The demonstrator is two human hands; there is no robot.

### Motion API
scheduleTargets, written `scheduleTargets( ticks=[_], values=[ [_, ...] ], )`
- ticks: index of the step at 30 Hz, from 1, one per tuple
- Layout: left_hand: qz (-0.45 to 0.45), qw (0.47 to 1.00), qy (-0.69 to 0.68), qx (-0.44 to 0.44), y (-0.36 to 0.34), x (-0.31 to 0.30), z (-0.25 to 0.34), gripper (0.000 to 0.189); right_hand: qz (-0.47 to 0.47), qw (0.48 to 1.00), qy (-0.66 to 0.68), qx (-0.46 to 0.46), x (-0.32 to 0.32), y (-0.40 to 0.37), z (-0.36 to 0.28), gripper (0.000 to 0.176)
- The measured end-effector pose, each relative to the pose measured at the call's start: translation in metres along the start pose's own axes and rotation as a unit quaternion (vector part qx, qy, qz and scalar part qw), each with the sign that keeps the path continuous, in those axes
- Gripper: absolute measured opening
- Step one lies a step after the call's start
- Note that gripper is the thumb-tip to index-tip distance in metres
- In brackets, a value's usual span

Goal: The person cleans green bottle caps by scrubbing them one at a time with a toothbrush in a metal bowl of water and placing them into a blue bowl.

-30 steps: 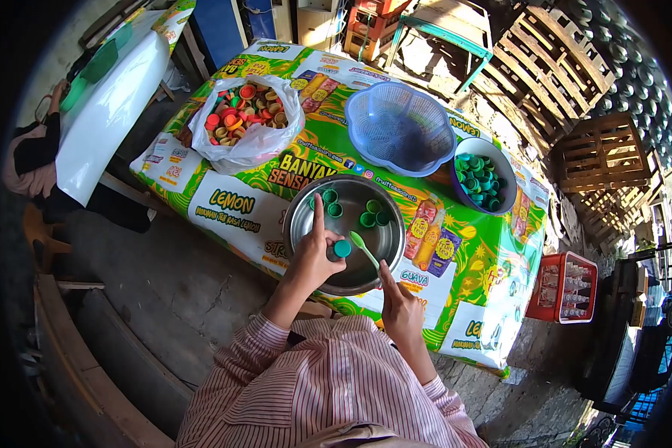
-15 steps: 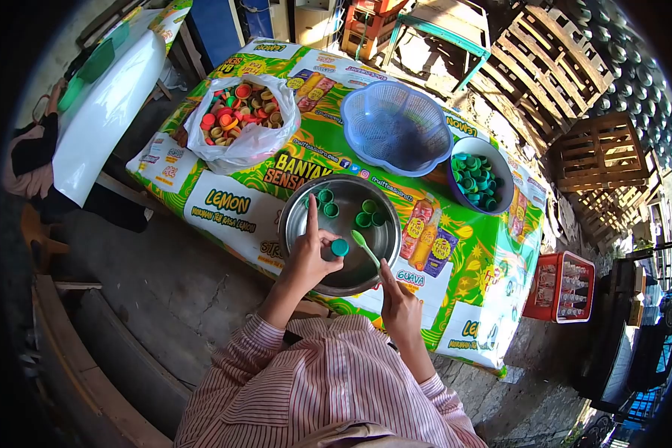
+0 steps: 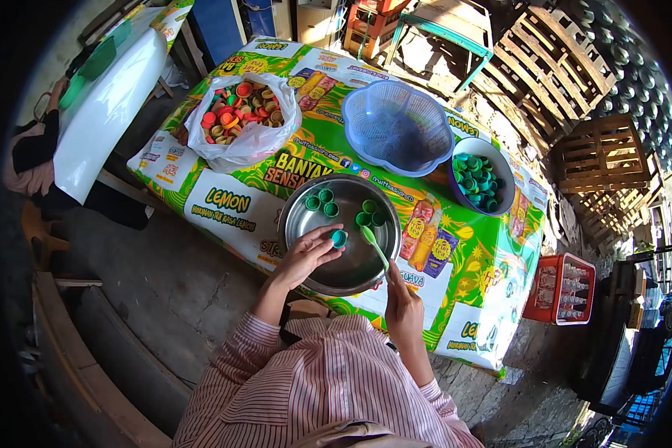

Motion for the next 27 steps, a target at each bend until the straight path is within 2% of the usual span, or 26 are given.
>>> scheduleTargets(
  ticks=[2,4,5,7,8,13,15,16,17,20,23,25,27],
  values=[
    [-0.002,1.000,-0.017,-0.011,0.000,0.000,-0.002,0.034,-0.010,1.000,-0.013,-0.012,-0.002,0.000,-0.007,0.048],
    [-0.002,1.000,0.012,0.015,0.000,0.000,0.000,0.032,-0.093,0.993,-0.077,-0.010,0.005,0.001,-0.012,0.047],
    [-0.003,1.000,0.012,0.014,0.000,0.000,-0.001,0.032,-0.092,0.993,-0.077,-0.009,0.007,0.001,-0.008,0.047],
    [0.001,0.993,0.112,0.041,0.000,-0.002,0.000,0.030,-0.020,0.996,-0.041,-0.073,0.006,0.006,-0.009,0.048],
    [0.002,0.993,0.113,0.041,-0.001,-0.002,-0.001,0.030,-0.036,0.995,-0.072,-0.055,0.005,0.007,-0.006,0.048],
    [0.022,0.992,0.109,0.055,0.002,-0.003,-0.001,0.027,-0.055,0.994,-0.051,-0.077,0.008,0.003,-0.013,0.047],
    [0.014,0.990,0.137,0.039,0.001,-0.004,-0.002,0.029,-0.069,0.996,0.036,-0.049,0.011,0.003,-0.007,0.047],
    [0.006,0.986,0.164,0.023,0.001,-0.004,-0.004,0.032,-0.091,0.995,0.033,-0.011,0.008,0.006,-0.010,0.042],
    [0.006,0.986,0.165,0.023,0.001,-0.004,-0.003,0.032,-0.091,0.995,0.033,-0.011,0.009,0.005,-0.011,0.042],
    [-0.022,0.990,0.130,0.053,-0.002,0.005,0.004,0.032,-0.059,0.996,0.063,-0.024,0.007,0.004,-0.014,0.044],
    [-0.022,0.986,0.151,0.070,-0.006,0.010,0.009,0.032,-0.098,0.990,0.103,0.020,0.010,0.004,-0.013,0.041],
    [-0.019,0.987,0.130,0.090,-0.003,0.006,0.004,0.032,-0.151,0.941,0.281,0.113,0.024,-0.002,0.001,0.040],
    [-0.009,0.982,0.166,0.095,-0.002,0.004,0.002,0.030,-0.161,0.934,0.293,0.124,0.028,-0.005,0.002,0.040]
  ],
)
Point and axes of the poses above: each hand's wrist, its own y-axis towards the middle knuckle, its own x-axis out of the palm, z = x × y, the point moved 5 cm from there along y, towards the middle knuckle, and after that the axes turned 1 degree about -x, right-handed, at the moved point
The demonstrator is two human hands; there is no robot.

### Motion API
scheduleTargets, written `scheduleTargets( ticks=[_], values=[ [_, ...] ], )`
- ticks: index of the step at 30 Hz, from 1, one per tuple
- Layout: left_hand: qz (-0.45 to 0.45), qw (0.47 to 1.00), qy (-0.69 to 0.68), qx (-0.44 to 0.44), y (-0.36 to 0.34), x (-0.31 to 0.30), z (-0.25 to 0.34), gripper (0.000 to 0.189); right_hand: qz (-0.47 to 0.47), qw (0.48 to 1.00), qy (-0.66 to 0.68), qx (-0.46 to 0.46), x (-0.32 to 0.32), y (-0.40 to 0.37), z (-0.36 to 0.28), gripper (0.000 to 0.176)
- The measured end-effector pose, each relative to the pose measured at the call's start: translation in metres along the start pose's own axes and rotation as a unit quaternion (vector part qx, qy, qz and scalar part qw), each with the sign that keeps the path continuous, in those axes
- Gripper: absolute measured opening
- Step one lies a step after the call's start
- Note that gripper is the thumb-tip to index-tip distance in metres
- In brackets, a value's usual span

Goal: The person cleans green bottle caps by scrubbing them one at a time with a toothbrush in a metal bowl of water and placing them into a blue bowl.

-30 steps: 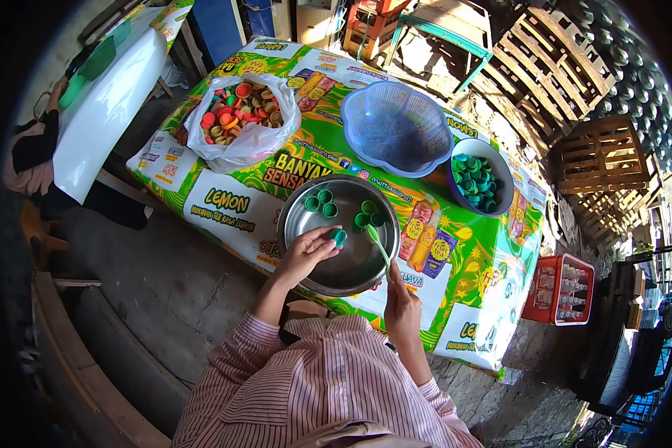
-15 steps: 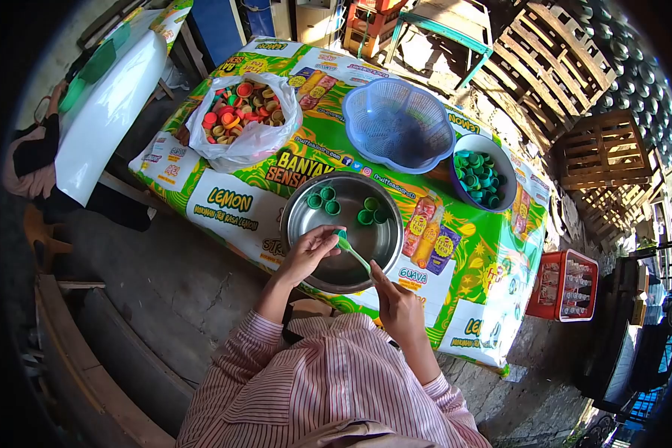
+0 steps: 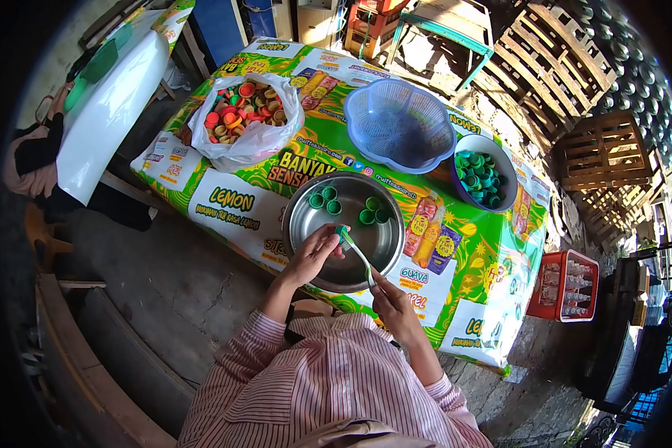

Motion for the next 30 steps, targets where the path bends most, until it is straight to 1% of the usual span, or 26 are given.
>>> scheduleTargets(
  ticks=[1,2,3,4,5,6,7,8,10,11,12,13,14,15,16,18,19,21,23,24,26,28,30],
  values=[
    [0.007,0.999,0.037,0.004,0.001,0.000,0.001,0.029,-0.008,1.000,0.013,0.012,0.001,0.000,0.001,0.039],
    [0.006,0.999,0.037,0.004,0.001,-0.001,-0.003,0.029,-0.007,1.000,0.014,0.012,0.001,-0.001,-0.002,0.039],
    [0.006,1.000,0.008,-0.006,0.002,-0.004,-0.011,0.029,0.025,0.992,-0.111,-0.044,-0.004,-0.002,-0.015,0.041],
    [0.006,1.000,-0.021,-0.016,0.002,-0.007,-0.019,0.030,0.058,0.966,-0.234,-0.098,-0.007,-0.002,-0.026,0.042],
    [0.005,1.000,-0.021,-0.017,0.003,-0.011,-0.025,0.030,0.076,0.943,-0.301,-0.119,-0.011,0.000,-0.027,0.044],
    [-0.019,0.997,-0.059,-0.039,0.003,-0.010,-0.028,0.033,0.076,0.943,-0.300,-0.119,-0.013,0.000,-0.030,0.044],
    [-0.041,0.993,-0.098,-0.060,0.004,-0.009,-0.031,0.036,0.090,0.936,-0.311,-0.141,-0.014,-0.001,-0.036,0.045],
    [-0.041,0.993,-0.097,-0.061,0.003,-0.010,-0.032,0.036,0.103,0.927,-0.321,-0.162,-0.014,-0.003,-0.042,0.045],
    [0.016,0.988,-0.080,-0.134,0.002,-0.009,-0.027,0.045,0.108,0.928,-0.307,-0.181,-0.014,-0.005,-0.045,0.045],
    [-0.007,0.986,-0.102,-0.132,0.002,-0.008,-0.023,0.043,0.075,0.936,-0.309,-0.148,-0.013,-0.004,-0.039,0.045],
    [-0.008,0.986,-0.101,-0.132,0.002,-0.005,-0.016,0.043,0.042,0.943,-0.310,-0.114,-0.011,-0.003,-0.033,0.045],
    [0.003,0.989,-0.089,-0.115,0.002,-0.001,-0.006,0.041,0.043,0.943,-0.310,-0.114,-0.011,-0.002,-0.032,0.045],
    [0.015,0.992,-0.078,-0.098,0.002,0.000,-0.001,0.040,0.066,0.938,-0.310,-0.138,-0.013,-0.002,-0.034,0.046],
    [0.016,0.992,-0.078,-0.098,0.002,-0.002,-0.004,0.040,0.089,0.933,-0.310,-0.162,-0.014,-0.003,-0.036,0.046],
    [-0.001,0.992,-0.077,-0.098,0.003,-0.006,-0.011,0.038,0.089,0.933,-0.309,-0.163,-0.014,-0.002,-0.037,0.046],
    [-0.017,0.992,-0.078,-0.097,0.005,-0.006,-0.021,0.036,0.110,0.898,-0.388,-0.177,-0.017,-0.002,-0.042,0.048],
    [-0.006,0.990,-0.093,-0.102,0.005,-0.007,-0.025,0.035,0.110,0.898,-0.388,-0.177,-0.016,-0.004,-0.046,0.048],
    [0.005,0.988,-0.108,-0.107,0.006,-0.008,-0.025,0.034,0.079,0.862,-0.473,-0.165,-0.011,-0.008,-0.052,0.048],
    [0.012,0.987,-0.088,-0.134,0.006,-0.007,-0.020,0.034,0.081,0.866,-0.468,-0.156,-0.011,-0.008,-0.049,0.048],
    [0.011,0.987,-0.088,-0.134,0.007,-0.006,-0.019,0.034,0.083,0.869,-0.465,-0.148,-0.012,-0.006,-0.047,0.047],
    [-0.014,0.989,-0.109,-0.096,0.009,-0.001,-0.013,0.034,0.095,0.873,-0.452,-0.156,-0.014,-0.004,-0.045,0.048],
    [-0.032,0.987,-0.123,-0.094,0.008,-0.002,-0.010,0.033,0.109,0.876,-0.439,-0.165,-0.016,-0.003,-0.042,0.049],
    [-0.052,0.985,-0.137,-0.091,0.007,0.002,-0.003,0.032,0.107,0.896,-0.393,-0.176,-0.015,-0.004,-0.040,0.048]
  ],
)
Point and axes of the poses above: each hand's wrist, its own y-axis towards the middle knuckle, its own x-axis out of the palm, z = x × y, the point moved 5 cm from there along y, towards the middle knuckle, and after that the axes turned 1 degree about -x, right-handed, at the moved point
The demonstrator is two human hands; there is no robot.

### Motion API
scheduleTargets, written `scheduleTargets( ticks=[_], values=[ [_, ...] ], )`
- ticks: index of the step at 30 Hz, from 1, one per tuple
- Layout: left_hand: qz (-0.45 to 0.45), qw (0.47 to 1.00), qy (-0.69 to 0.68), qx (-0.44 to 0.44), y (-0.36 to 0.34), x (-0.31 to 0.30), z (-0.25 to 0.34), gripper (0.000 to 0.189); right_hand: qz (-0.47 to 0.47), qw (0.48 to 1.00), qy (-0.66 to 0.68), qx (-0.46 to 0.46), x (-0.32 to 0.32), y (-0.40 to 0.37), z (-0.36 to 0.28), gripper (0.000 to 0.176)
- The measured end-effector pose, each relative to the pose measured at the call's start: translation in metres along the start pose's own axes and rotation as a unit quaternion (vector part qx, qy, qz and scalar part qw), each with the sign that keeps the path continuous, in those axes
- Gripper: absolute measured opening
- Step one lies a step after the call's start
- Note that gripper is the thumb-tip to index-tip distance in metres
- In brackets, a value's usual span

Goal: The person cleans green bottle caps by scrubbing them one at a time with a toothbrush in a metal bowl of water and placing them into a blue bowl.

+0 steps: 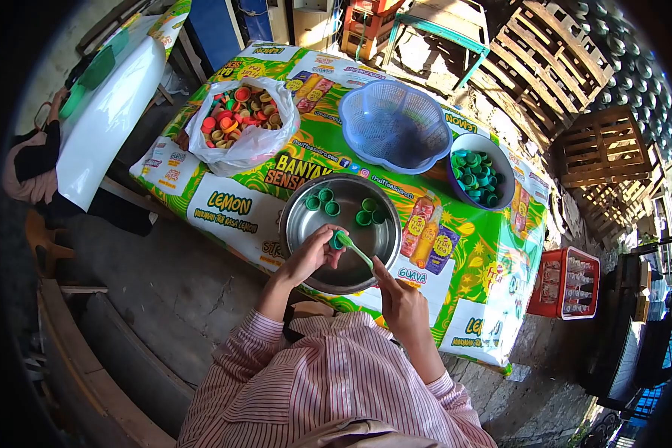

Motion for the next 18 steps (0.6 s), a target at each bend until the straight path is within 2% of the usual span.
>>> scheduleTargets(
  ticks=[1,3,4,6,7,9,10,12,13,16,18],
  values=[
    [-0.006,1.000,0.018,0.002,-0.004,0.006,0.005,0.032,0.001,1.000,0.000,0.001,0.001,0.000,0.002,0.048],
    [-0.033,0.998,0.058,0.006,-0.005,0.004,0.003,0.035,0.010,0.994,0.111,0.009,0.001,0.000,0.005,0.046],
    [-0.032,0.998,0.058,0.005,-0.003,0.000,-0.002,0.035,0.010,0.994,0.111,0.010,-0.002,0.000,0.002,0.046],
    [-0.038,0.998,0.051,0.018,-0.001,-0.001,-0.001,0.035,-0.063,0.973,0.210,0.077,0.000,-0.003,-0.003,0.043],
    [-0.038,0.998,0.051,0.017,-0.002,0.003,0.001,0.035,-0.063,0.973,0.210,0.077,0.002,-0.004,-0.003,0.043],
    [0.031,0.996,0.064,0.048,-0.004,0.009,0.011,0.034,-0.049,0.975,0.208,0.065,0.008,-0.005,0.001,0.042],
    [0.031,0.996,0.064,0.047,-0.003,0.007,0.009,0.034,-0.049,0.975,0.208,0.066,0.008,-0.004,0.003,0.042],
    [0.037,0.995,0.090,0.025,-0.004,-0.001,0.001,0.031,0.004,1.000,0.027,0.009,0.001,-0.001,0.003,0.043],
    [0.024,0.996,0.084,0.005,-0.003,-0.003,-0.002,0.031,-0.011,0.998,-0.061,0.021,-0.003,0.002,0.004,0.046],
    [0.051,0.997,0.056,-0.014,-0.002,-0.005,-0.007,0.033,-0.018,0.991,-0.132,-0.032,-0.010,0.001,-0.012,0.050],
    [0.061,0.996,0.059,0.000,0.000,-0.008,-0.010,0.033,-0.034,0.992,-0.123,-0.024,-0.007,0.000,-0.012,0.053]
  ],
)
Point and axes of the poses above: each hand's wrist, its own y-axis towards the middle knuckle, its own x-axis out of the palm, z = x × y, the point moved 5 cm from there along y, towards the middle knuckle, and after that the axes turned 1 degree about -x, right-handed, at the moved point
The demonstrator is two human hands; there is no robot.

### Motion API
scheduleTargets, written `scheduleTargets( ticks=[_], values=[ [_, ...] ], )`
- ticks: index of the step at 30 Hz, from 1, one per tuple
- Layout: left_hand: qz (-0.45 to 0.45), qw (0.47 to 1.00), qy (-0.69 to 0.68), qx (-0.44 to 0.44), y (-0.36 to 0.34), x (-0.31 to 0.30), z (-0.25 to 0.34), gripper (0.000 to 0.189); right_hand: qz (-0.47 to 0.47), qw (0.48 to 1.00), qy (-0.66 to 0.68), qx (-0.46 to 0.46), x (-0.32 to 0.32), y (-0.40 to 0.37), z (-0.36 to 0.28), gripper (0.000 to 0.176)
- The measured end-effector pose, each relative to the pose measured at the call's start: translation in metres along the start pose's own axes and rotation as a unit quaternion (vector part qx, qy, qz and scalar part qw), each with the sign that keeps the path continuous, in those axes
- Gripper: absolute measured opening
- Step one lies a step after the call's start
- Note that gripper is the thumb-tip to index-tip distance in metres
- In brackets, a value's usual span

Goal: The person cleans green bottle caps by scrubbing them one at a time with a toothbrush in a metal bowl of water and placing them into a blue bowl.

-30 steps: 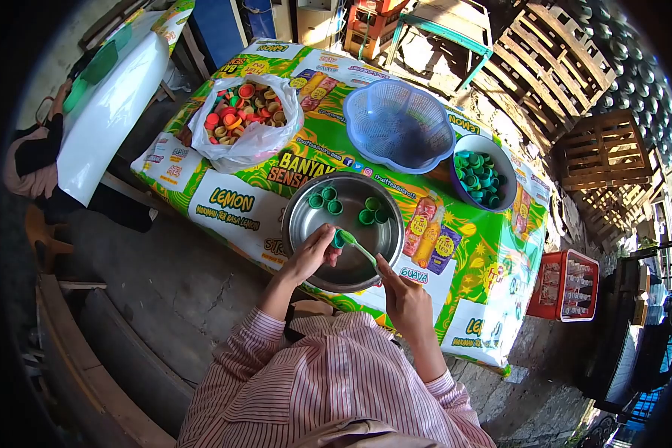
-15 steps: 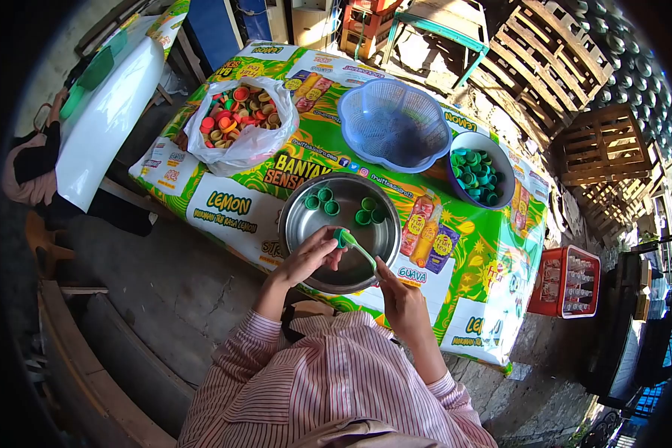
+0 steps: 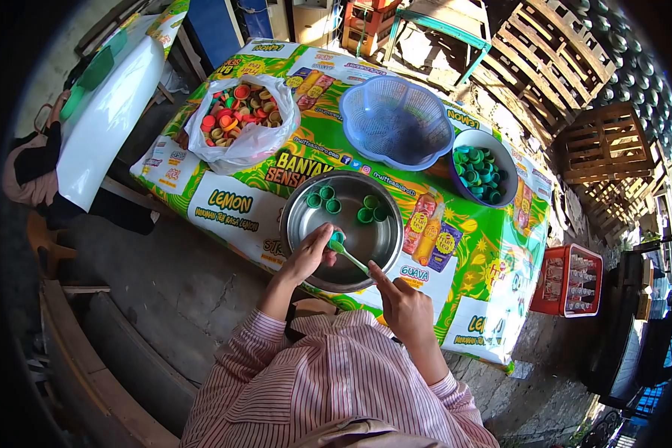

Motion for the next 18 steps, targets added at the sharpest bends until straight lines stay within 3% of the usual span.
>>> scheduleTargets(
  ticks=[3,5,6,8,9,11,13,15,18],
  values=[
    [0.019,1.000,-0.013,-0.009,0.001,-0.004,-0.007,0.034,0.017,0.999,0.049,-0.002,0.005,0.001,0.005,0.050],
    [0.026,0.999,-0.027,-0.032,0.001,-0.003,-0.009,0.034,-0.004,0.997,0.064,0.044,0.003,0.004,0.010,0.048],
    [0.051,0.998,0.023,-0.009,0.001,0.000,-0.001,0.034,-0.004,0.997,0.064,0.045,0.006,0.004,0.010,0.048],
    [0.077,0.994,0.073,0.015,-0.001,0.009,0.017,0.034,0.050,0.975,0.217,0.005,0.007,0.003,0.007,0.045],
    [0.085,0.995,0.051,0.025,-0.003,0.014,0.028,0.033,0.050,0.975,0.217,0.005,0.006,0.002,0.006,0.045],
    [0.095,0.994,0.029,0.035,-0.003,0.012,0.029,0.032,-0.068,0.931,0.343,0.105,0.019,-0.003,0.008,0.041],
    [0.029,0.994,0.078,0.076,0.002,0.009,0.020,0.039,-0.082,0.908,0.392,0.121,0.037,-0.010,0.006,0.040],
    [0.047,0.993,0.082,0.066,0.001,0.007,0.009,0.042,-0.115,0.875,0.444,0.155,0.048,-0.013,0.008,0.040],
    [0.025,0.997,0.051,0.058,-0.001,0.006,0.004,0.043,-0.121,0.886,0.421,0.150,0.047,-0.012,0.010,0.040]
  ],
)
Point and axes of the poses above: each hand's wrist, its own y-axis towards the middle knuckle, its own x-axis out of the palm, z = x × y, the point moved 5 cm from there along y, towards the middle knuckle, and after that the axes turned 1 degree about -x, right-handed, at the moved point
